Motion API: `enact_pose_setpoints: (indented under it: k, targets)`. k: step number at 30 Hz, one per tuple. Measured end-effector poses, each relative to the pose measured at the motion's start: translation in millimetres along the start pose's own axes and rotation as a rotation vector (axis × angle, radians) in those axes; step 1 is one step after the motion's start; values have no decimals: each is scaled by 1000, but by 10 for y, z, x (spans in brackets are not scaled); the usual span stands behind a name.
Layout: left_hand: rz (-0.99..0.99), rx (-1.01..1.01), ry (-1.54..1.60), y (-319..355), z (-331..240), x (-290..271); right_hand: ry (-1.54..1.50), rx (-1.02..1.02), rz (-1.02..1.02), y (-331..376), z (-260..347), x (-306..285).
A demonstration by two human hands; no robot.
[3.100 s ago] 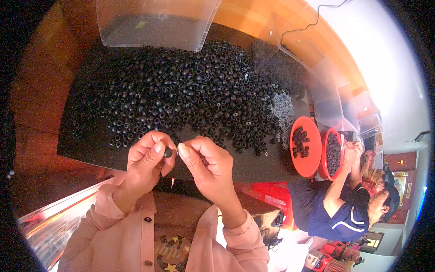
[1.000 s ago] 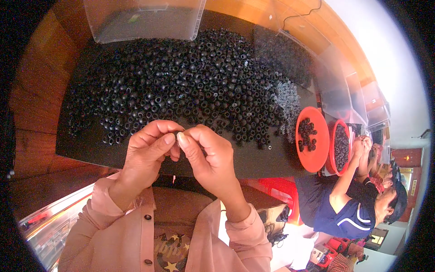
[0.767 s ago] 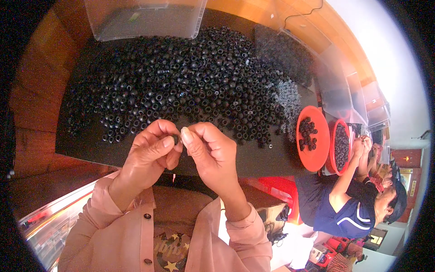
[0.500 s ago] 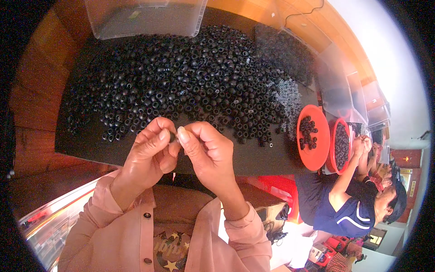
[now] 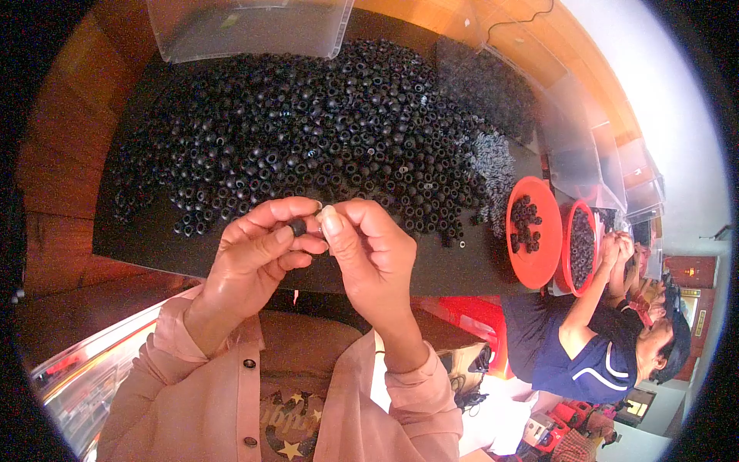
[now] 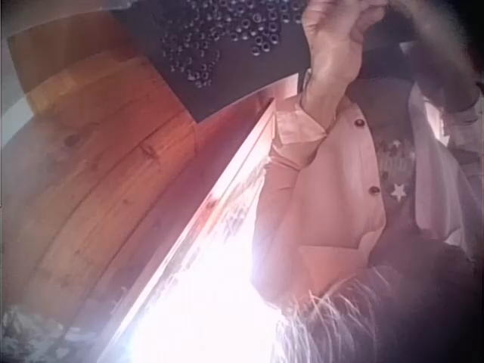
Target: The person assembles small rubber components by picking up small pins and inserting them into the rubber pieces by hand.
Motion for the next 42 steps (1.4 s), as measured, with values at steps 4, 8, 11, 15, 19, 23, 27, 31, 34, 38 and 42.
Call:
enact_pose_setpoints:
  k: [4,8,11,15,19,23,27,31,34,38,42]
  targets:
    - [20,31,-50,14,-6,12,65,-100,2,-4,116,-6]
    - [-4,74,-177,47,-29,20,124,-181,15,-4,176,9]
    - [8,83,-189,53,-20,24,153,-219,14,-12,215,14]
    - [-14,73,-138,57,-14,17,151,-225,12,0,180,14]
    - [-32,106,-161,48,-30,29,241,-346,74,9,282,92]
    - [-1,162,-163,44,-36,50,218,-287,118,-7,270,121]
    - [17,153,-142,42,-54,80,152,-209,102,-31,223,100]
    - [-2,90,-107,20,-12,44,127,-214,120,-29,250,143]
    - [54,-23,43,0,77,68,152,-251,132,-28,268,166]
    - [56,-81,147,-13,120,70,272,-352,145,-14,303,183]
    - [52,-94,158,-26,92,123,286,-407,128,7,333,191]
Point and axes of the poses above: each hand's wrist, its own y-axis away from the middle knuckle, its own x-axis out of the palm, z = x × y, the point moved 10 cm from there along -y, towards the middle knuckle, and after that the axes turned 3 degrees about -x, right-handed, at the moved point
